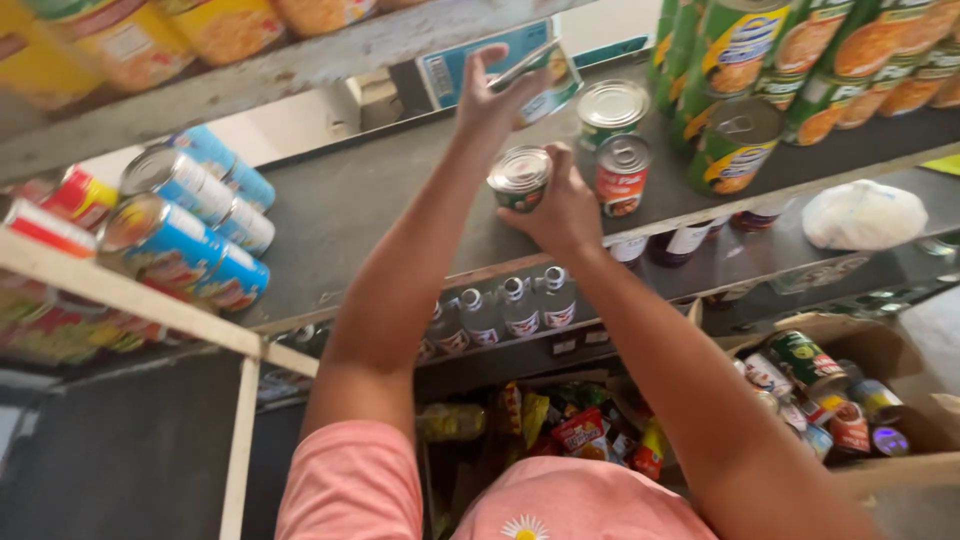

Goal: Organizing and rearranging various canned goods on metal shelves.

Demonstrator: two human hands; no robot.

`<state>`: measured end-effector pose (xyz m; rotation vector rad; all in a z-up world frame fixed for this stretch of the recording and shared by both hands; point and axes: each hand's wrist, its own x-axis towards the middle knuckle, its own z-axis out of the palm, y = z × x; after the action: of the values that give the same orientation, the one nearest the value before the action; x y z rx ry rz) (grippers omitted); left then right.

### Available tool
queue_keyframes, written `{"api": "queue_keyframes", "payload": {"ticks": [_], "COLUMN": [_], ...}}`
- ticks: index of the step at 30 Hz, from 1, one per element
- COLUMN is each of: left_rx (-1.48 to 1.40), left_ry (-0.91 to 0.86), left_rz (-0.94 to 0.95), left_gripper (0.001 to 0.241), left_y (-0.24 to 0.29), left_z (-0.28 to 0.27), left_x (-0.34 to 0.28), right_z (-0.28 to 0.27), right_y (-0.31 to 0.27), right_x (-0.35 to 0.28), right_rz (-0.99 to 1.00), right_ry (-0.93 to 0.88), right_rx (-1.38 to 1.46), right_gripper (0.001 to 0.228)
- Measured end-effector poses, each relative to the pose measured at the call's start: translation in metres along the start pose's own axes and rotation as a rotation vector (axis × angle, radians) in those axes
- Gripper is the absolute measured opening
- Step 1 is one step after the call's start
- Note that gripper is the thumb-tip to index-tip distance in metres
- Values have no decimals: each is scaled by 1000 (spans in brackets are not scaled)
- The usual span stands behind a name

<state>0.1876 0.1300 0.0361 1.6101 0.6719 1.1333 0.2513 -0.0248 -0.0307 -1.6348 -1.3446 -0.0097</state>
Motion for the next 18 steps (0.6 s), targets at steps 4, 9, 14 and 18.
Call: {"api": "queue_keyframes", "payload": {"ticks": [4, 9, 14, 18], "left_rx": [-97, -159, -104, 245], "left_ry": [12, -58, -19, 108], "left_rz": [-129, -204, -161, -47], "left_gripper": [87, 84, 87, 88], "left_y": [5, -4, -18, -20], "left_z": [-63, -116, -139, -139], "left_x": [-49, -106, -135, -152], "right_z": [1, 5, 14, 18], "right_y": [-2, 5, 18, 26], "right_x": [-2, -4, -4, -3], "right_rz": [12, -42, -63, -142], "right_ry": [-53, -72, -77, -33], "right_rx": [3, -50, -85, -142], "right_gripper": [101, 108, 115, 114]}}
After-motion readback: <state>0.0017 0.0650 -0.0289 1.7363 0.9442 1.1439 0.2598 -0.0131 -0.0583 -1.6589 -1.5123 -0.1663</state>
